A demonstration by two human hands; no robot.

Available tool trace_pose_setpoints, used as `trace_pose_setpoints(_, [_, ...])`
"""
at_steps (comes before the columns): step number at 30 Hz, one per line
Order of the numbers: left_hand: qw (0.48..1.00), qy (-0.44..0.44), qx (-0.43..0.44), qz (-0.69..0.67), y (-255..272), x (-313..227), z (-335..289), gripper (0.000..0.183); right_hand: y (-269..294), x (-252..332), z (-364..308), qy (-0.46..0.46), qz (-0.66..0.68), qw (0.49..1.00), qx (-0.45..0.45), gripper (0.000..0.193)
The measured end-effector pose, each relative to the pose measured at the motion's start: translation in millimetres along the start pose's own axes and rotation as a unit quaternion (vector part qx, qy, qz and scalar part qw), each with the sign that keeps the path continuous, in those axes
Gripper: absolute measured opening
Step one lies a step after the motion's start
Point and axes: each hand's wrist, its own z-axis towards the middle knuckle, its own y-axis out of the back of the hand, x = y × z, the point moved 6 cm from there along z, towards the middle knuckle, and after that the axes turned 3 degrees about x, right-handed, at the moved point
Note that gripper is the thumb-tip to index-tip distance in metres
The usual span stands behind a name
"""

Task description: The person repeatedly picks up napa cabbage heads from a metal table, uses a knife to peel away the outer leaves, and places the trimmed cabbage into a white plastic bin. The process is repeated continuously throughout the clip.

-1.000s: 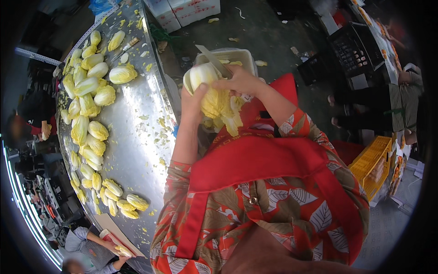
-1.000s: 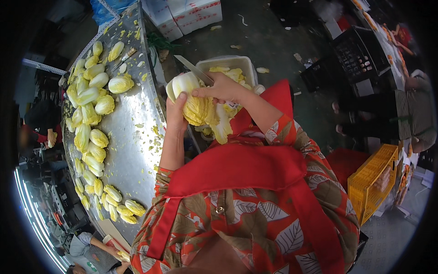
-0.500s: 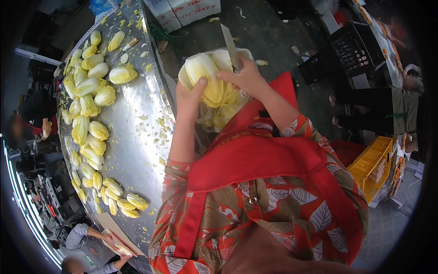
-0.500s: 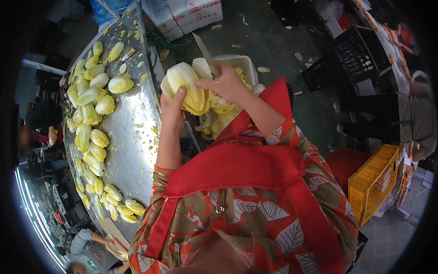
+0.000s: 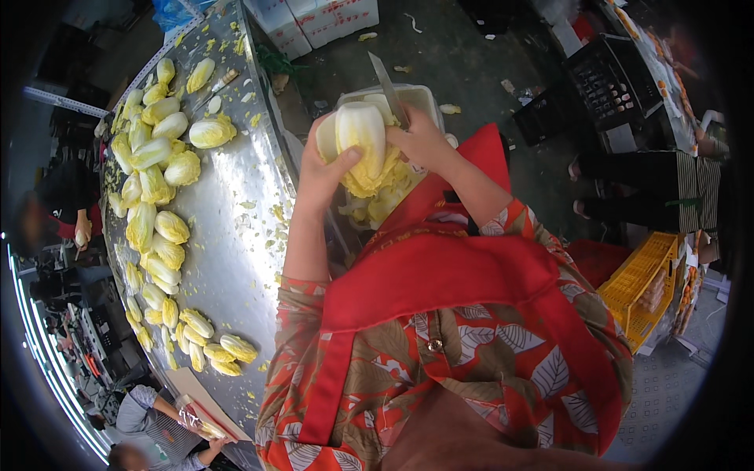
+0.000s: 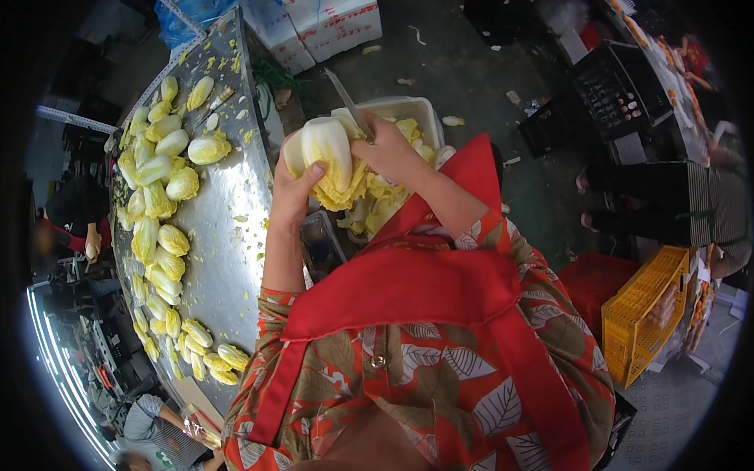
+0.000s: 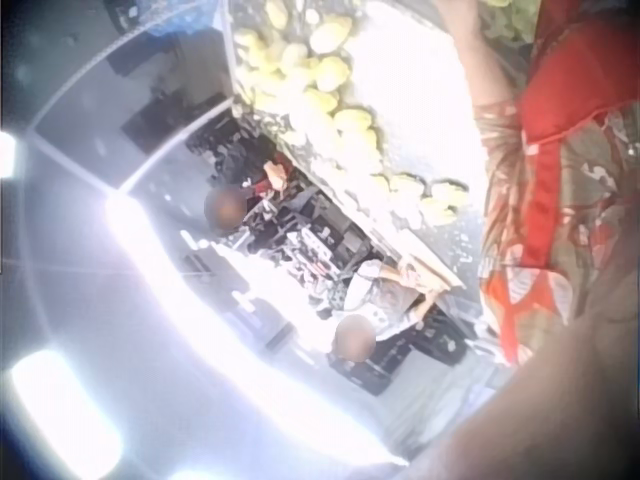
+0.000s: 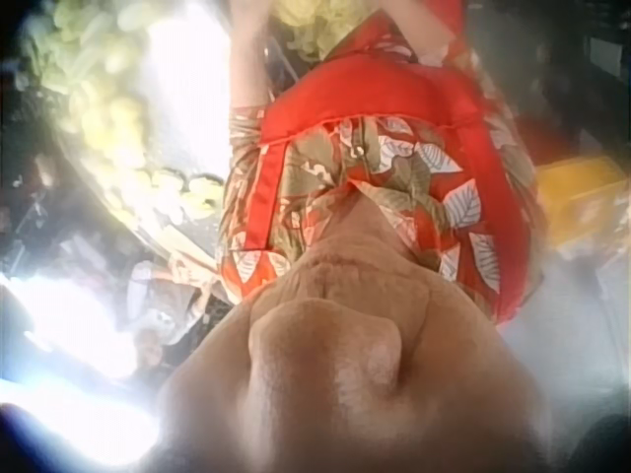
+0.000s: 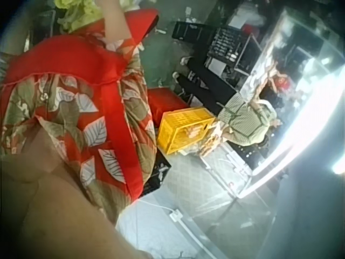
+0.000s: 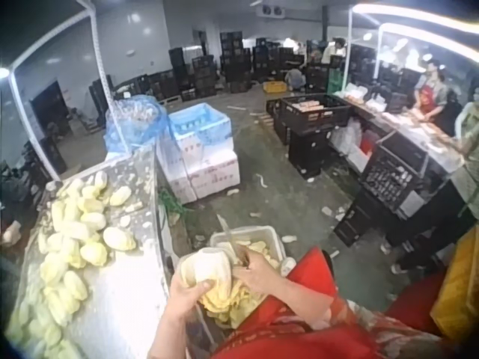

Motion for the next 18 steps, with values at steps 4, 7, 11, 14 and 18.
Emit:
trace_pose_setpoints(4, [0.962,-0.117,-0.026,0.246,-2.8,-14.0,9.4,0.061,5.0,-4.0,0.4,-0.044,0.003,0.998,-0.051,0.040])
trace_pose_setpoints(7, [0.890,-0.174,-0.087,0.412,-12.0,-17.5,9.9,0.063,19.8,-14.5,4.0,0.040,-0.054,0.985,-0.159,0.041])
trace_pose_setpoints(11, [0.846,-0.115,-0.093,0.512,-35.3,-23.2,13.9,0.076,23.7,-15.0,4.8,0.142,-0.104,0.960,-0.220,0.041])
trace_pose_setpoints(14, [0.899,-0.091,-0.099,0.416,-31.5,-16.5,19.9,0.077,17.0,-0.3,-1.4,0.159,-0.134,0.961,-0.181,0.043])
trace_pose_setpoints(18, [0.940,-0.075,-0.059,0.326,-21.3,-3.6,20.5,0.070,17.5,6.2,-0.5,0.136,-0.167,0.963,-0.164,0.047])
